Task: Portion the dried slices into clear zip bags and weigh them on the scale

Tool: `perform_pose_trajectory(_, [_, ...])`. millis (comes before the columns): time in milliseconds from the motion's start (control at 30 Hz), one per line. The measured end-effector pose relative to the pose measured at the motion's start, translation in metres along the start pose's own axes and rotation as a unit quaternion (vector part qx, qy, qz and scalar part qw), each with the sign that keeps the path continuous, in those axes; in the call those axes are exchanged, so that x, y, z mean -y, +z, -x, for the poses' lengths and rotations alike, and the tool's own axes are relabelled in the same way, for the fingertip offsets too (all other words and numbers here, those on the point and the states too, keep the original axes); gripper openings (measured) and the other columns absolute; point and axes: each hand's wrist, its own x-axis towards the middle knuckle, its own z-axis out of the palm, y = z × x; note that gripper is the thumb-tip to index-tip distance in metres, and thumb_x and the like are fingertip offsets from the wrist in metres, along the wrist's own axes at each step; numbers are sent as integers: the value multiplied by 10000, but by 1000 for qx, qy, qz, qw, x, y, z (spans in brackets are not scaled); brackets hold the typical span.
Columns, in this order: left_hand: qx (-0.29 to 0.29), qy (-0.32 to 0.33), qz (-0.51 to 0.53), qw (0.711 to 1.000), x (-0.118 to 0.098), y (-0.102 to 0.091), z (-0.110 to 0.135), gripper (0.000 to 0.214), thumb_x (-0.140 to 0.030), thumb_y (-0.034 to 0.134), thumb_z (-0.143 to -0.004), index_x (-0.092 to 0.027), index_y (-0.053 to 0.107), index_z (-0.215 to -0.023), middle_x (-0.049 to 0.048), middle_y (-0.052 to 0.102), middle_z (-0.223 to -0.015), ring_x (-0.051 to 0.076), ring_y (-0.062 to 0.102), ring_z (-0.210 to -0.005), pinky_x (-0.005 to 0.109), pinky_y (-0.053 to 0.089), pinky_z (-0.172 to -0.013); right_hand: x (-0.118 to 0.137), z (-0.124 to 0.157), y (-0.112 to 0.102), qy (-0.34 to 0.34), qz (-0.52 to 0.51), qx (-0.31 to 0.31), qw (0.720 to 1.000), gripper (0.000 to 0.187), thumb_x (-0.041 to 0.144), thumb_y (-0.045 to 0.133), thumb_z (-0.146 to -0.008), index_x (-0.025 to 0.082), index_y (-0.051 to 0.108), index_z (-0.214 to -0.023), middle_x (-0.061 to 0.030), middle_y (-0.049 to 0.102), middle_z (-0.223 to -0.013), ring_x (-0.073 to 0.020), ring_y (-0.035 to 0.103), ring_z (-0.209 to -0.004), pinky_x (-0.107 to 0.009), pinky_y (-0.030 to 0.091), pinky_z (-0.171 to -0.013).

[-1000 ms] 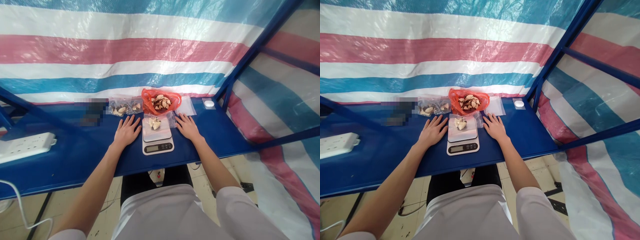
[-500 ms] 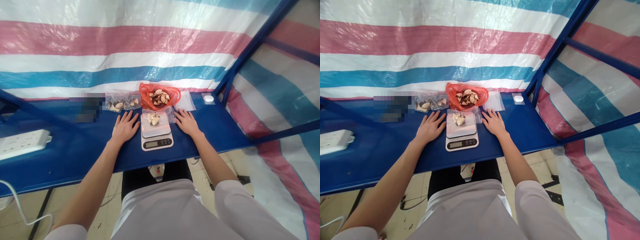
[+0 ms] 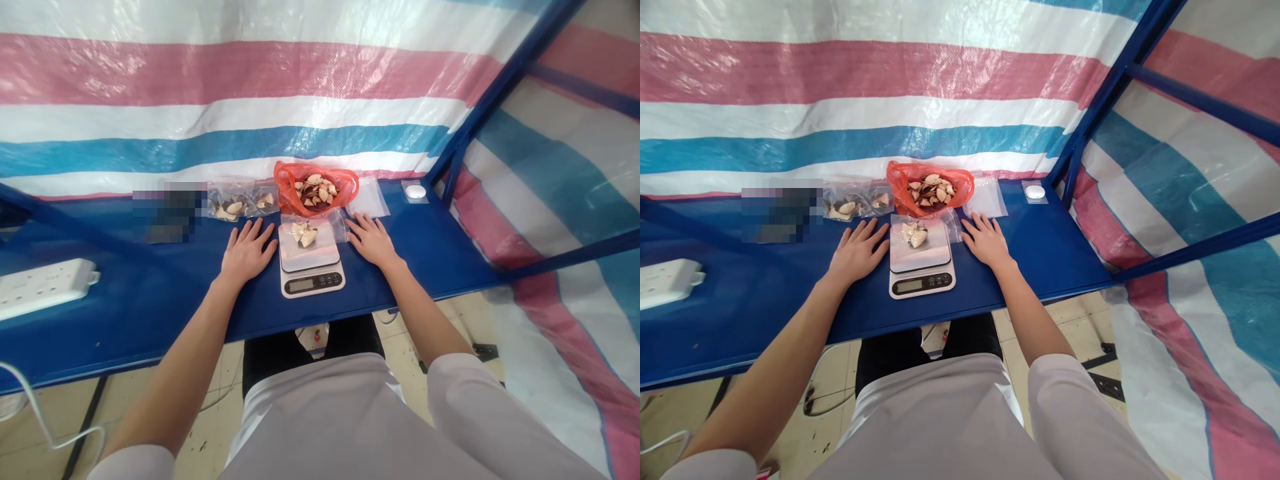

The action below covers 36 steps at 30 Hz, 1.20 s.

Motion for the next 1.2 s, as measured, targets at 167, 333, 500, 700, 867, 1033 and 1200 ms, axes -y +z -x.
perform_pose_trajectory(167, [7,0,-4,1000,0,-1,0,580,-425,370,-1007,-209,481,-1534,110,379,-1636,338,310,-1538,554,207,-1261,-2,0,3,-3,-1,-12,1000,504,413,389,-1045,278,510,-1515,-57,412,-1629,-296,354,-1524,-542,272,-1244])
perform_pose_trajectory(333, [5,0,-6,1000,-2,-2,1,580,-419,365,-1009,-200,479,-1535,111,380,-1636,339,312,-1537,545,203,-1263,-1,0,4,-3,3,-12,1000,503,421,384,-1046,288,509,-1515,-53,412,-1629,-293,353,-1525,-541,275,-1243])
perform_pose_trajectory(500, [3,0,-11,1000,0,-1,1,580,-428,360,-1009,-217,477,-1536,97,383,-1637,326,313,-1538,533,203,-1264,1,1,0,-2,7,-10,1000,503,412,390,-1047,273,511,-1515,-57,414,-1627,-291,359,-1522,-533,274,-1247])
perform_pose_trajectory(700, [-6,0,-5,1000,2,2,1,586,-443,358,-1004,-214,494,-1526,100,390,-1633,324,315,-1538,532,203,-1264,1,0,0,1,-4,-10,1000,494,409,409,-1043,268,526,-1503,-66,417,-1624,-295,367,-1518,-543,278,-1245])
perform_pose_trajectory(867, [-58,-1,56,997,6,2,-1,562,-449,372,-992,-191,586,-1443,112,488,-1573,300,399,-1496,508,259,-1252,-3,1,-4,-6,-60,-65,996,462,384,469,-1018,253,590,-1444,-76,446,-1607,-279,425,-1486,-499,359,-1217])
perform_pose_trajectory(1033, [-138,9,154,978,7,-6,-3,559,-478,381,-975,-145,664,-1324,144,629,-1423,277,563,-1353,439,399,-1184,-2,1,-14,7,-221,-135,966,408,355,499,-989,227,678,-1332,-67,626,-1450,-230,584,-1353,-402,454,-1160])
perform_pose_trajectory(1200, [-161,69,226,958,-6,-20,-4,548,-522,387,-991,-172,656,-1316,133,634,-1413,255,575,-1335,432,424,-1169,9,-2,-12,54,-476,-133,868,426,507,621,-912,207,740,-1191,-67,782,-1157,-242,738,-1093,-402,561,-1032])
